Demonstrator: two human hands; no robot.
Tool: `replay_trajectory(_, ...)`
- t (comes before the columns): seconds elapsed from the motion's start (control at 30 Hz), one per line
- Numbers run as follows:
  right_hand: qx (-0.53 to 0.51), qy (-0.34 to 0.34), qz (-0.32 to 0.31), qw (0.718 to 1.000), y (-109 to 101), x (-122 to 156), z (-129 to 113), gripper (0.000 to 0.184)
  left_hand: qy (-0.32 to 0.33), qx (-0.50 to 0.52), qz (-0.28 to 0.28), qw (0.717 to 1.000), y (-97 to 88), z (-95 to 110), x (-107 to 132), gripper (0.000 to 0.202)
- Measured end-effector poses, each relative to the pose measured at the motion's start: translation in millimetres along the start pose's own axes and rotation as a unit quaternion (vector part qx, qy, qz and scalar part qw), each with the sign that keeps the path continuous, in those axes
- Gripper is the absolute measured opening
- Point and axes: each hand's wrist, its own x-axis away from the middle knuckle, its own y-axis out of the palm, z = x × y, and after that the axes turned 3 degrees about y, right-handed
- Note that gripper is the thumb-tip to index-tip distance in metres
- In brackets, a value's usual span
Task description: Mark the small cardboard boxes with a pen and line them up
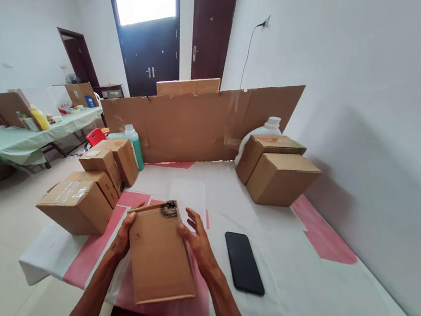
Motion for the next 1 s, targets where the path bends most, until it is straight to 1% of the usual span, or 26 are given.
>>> replay_trajectory(0.03, -0.040, 0.027, -0.020, 0.999, -1.1, 3.9, 7.9, 0.081, -0.001, -0.003, 0.000, 1.000, 1.4, -3.0, 0.6, 0.071)
replay_trajectory(0.07, -0.075, 0.045, -0.041, 0.995, -1.6, 8.0, 14.2, 0.083, -0.001, -0.008, -0.001, 1.000, 2.1, -4.2, 0.9, 0.070)
replay_trajectory(0.13, -0.126, 0.051, -0.080, 0.987, -1.6, 15.9, 21.5, 0.078, -0.002, -0.025, 0.000, 1.000, 2.0, -0.7, 0.6, 0.066)
replay_trajectory(0.2, -0.142, 0.040, -0.083, 0.986, -1.7, 22.2, 22.8, 0.073, 0.002, -0.047, 0.013, 0.999, 1.4, 10.1, -0.5, 0.061)
replay_trajectory(0.27, -0.134, 0.034, -0.057, 0.989, -1.9, 27.1, 20.2, 0.072, 0.038, -0.106, 0.038, 0.993, 3.5, 25.8, -0.9, 0.057)
replay_trajectory(0.33, -0.120, 0.027, -0.041, 0.992, -1.4, 31.8, 15.2, 0.074, 0.102, -0.196, 0.051, 0.974, 10.1, 42.7, 1.0, 0.052)
replay_trajectory(0.4, -0.101, 0.012, -0.044, 0.994, 0.5, 37.5, 8.9, 0.077, 0.156, -0.292, 0.062, 0.942, 20.3, 56.7, 5.8, 0.045)
replay_trajectory(0.43, -0.092, 0.005, -0.050, 0.994, 1.8, 40.8, 5.8, 0.078, 0.167, -0.328, 0.067, 0.927, 25.9, 61.6, 9.2, 0.043)
replay_trajectory(0.5, -0.078, -0.005, -0.067, 0.995, 3.5, 47.2, 0.8, 0.079, 0.169, -0.380, 0.081, 0.906, 36.0, 66.9, 16.6, 0.040)
replay_trajectory(0.57, -0.074, -0.006, -0.087, 0.993, 1.8, 51.8, -1.0, 0.078, 0.166, -0.403, 0.096, 0.895, 42.6, 67.2, 23.5, 0.038)
replay_trajectory(0.63, -0.058, -0.007, -0.111, 0.992, -5.4, 52.6, 1.6, 0.078, 0.169, -0.411, 0.113, 0.889, 45.7, 65.0, 28.9, 0.036)
replay_trajectory(0.67, -0.034, -0.006, -0.113, 0.993, -11.2, 51.1, 4.4, 0.078, 0.174, -0.415, 0.122, 0.885, 46.3, 63.7, 31.0, 0.036)
replay_trajectory(0.7, 0.017, 0.001, -0.098, 0.995, -17.9, 48.5, 8.1, 0.075, 0.180, -0.419, 0.129, 0.881, 46.6, 62.6, 32.7, 0.036)
replay_trajectory(0.73, 0.090, 0.016, -0.065, 0.994, -25.3, 44.9, 12.3, 0.071, 0.187, -0.422, 0.134, 0.877, 46.7, 61.6, 34.2, 0.036)
replay_trajectory(0.77, 0.173, 0.038, -0.021, 0.984, -32.7, 40.7, 17.0, 0.067, 0.195, -0.425, 0.138, 0.873, 46.9, 60.9, 35.5, 0.037)
replay_trajectory(0.83, 0.319, 0.092, 0.064, 0.941, -45.2, 31.9, 26.9, 0.055, 0.212, -0.434, 0.140, 0.865, 47.9, 59.6, 37.7, 0.037)
replay_trajectory(0.87, 0.364, 0.116, 0.088, 0.920, -49.4, 27.8, 31.7, 0.046, 0.220, -0.439, 0.137, 0.860, 48.8, 59.1, 38.7, 0.038)
replay_trajectory(0.9, 0.387, 0.133, 0.098, 0.907, -52.0, 24.2, 36.3, 0.038, 0.228, -0.445, 0.134, 0.856, 49.9, 58.5, 39.6, 0.039)
replay_trajectory(1.0, 0.405, 0.155, 0.102, 0.895, -51.6, 16.3, 47.6, 0.019, 0.249, -0.455, 0.123, 0.846, 53.5, 57.0, 42.7, 0.041)
